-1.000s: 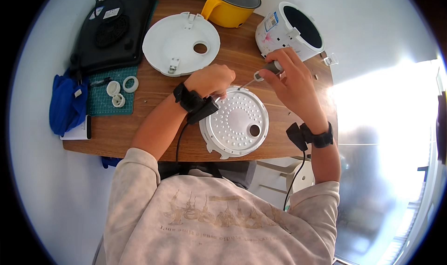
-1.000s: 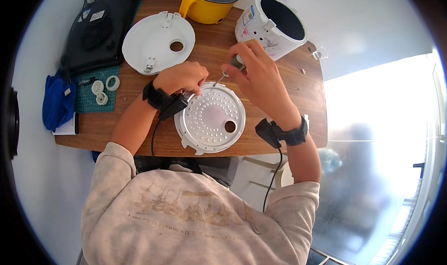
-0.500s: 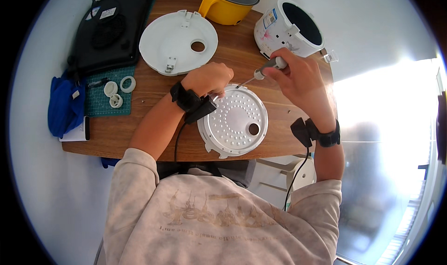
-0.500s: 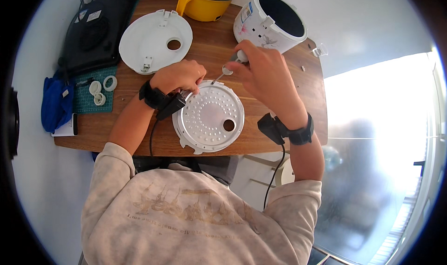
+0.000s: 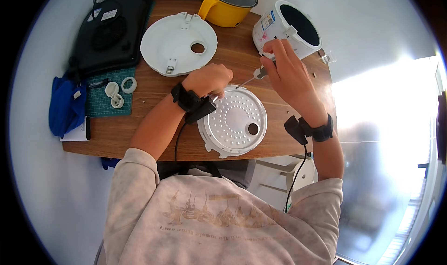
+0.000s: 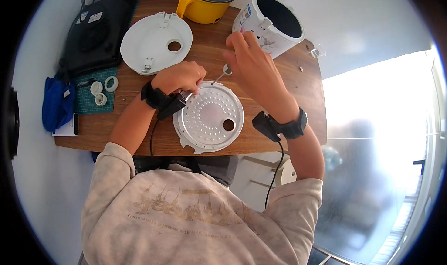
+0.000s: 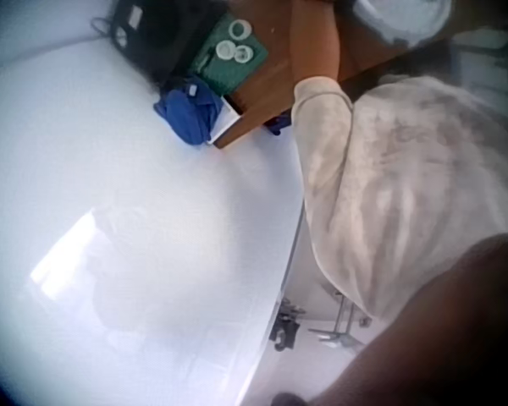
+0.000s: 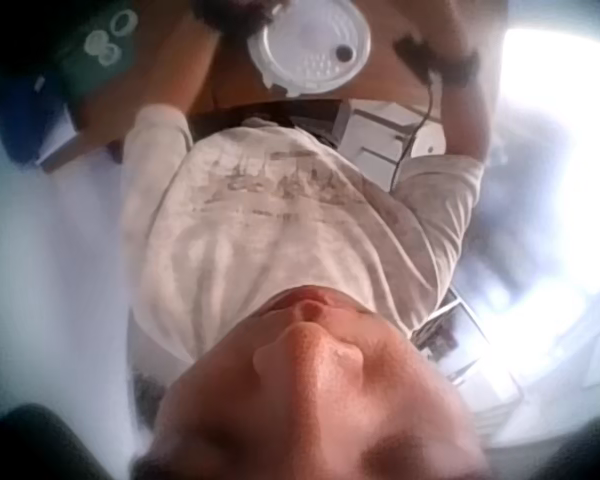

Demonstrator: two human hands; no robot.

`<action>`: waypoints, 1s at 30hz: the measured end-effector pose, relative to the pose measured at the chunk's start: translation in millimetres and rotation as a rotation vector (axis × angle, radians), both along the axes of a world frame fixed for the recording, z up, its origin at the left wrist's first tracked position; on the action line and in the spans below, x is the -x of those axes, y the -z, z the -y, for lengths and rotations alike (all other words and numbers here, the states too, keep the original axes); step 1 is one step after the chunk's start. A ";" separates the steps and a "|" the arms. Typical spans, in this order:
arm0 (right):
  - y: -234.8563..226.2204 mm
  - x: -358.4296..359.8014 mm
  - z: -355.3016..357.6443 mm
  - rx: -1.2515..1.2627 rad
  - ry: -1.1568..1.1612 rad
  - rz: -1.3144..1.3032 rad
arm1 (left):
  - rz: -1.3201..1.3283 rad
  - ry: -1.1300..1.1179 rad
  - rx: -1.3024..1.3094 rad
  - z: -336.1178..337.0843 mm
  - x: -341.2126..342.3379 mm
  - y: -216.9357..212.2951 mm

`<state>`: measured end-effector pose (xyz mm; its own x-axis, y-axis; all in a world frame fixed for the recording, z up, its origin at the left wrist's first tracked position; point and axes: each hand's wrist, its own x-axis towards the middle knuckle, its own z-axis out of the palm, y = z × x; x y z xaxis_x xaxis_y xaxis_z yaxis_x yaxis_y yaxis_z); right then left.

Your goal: The person assembles a white plastic lid by fitting a circular gasket into its groove, then uses a screwdriver to fasten screws into the lid. The person handles the lid, gasket, and screws on a wooden table.

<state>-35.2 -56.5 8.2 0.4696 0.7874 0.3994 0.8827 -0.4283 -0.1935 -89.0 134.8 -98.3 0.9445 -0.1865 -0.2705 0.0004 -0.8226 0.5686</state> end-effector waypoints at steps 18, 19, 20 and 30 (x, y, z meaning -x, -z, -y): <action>-23.9 10.9 12.6 0.079 -0.057 -0.100 | -0.047 0.013 0.002 -3.2 -2.6 2.1; -23.5 11.4 12.1 0.083 -0.045 -0.116 | -0.062 0.010 0.007 -3.7 -3.4 3.7; -22.9 11.5 11.7 0.085 -0.033 -0.131 | -0.060 0.014 0.008 -3.3 -4.1 4.8; -28.5 -5.9 11.5 0.140 -0.057 -0.252 | -0.014 0.035 0.021 -5.1 -3.8 7.4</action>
<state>-29.4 -68.0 36.7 0.4936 0.8546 0.1615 0.8378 -0.4173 -0.3521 -85.2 139.8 -105.7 0.9333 -0.2257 -0.2792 -0.0204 -0.8098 0.5863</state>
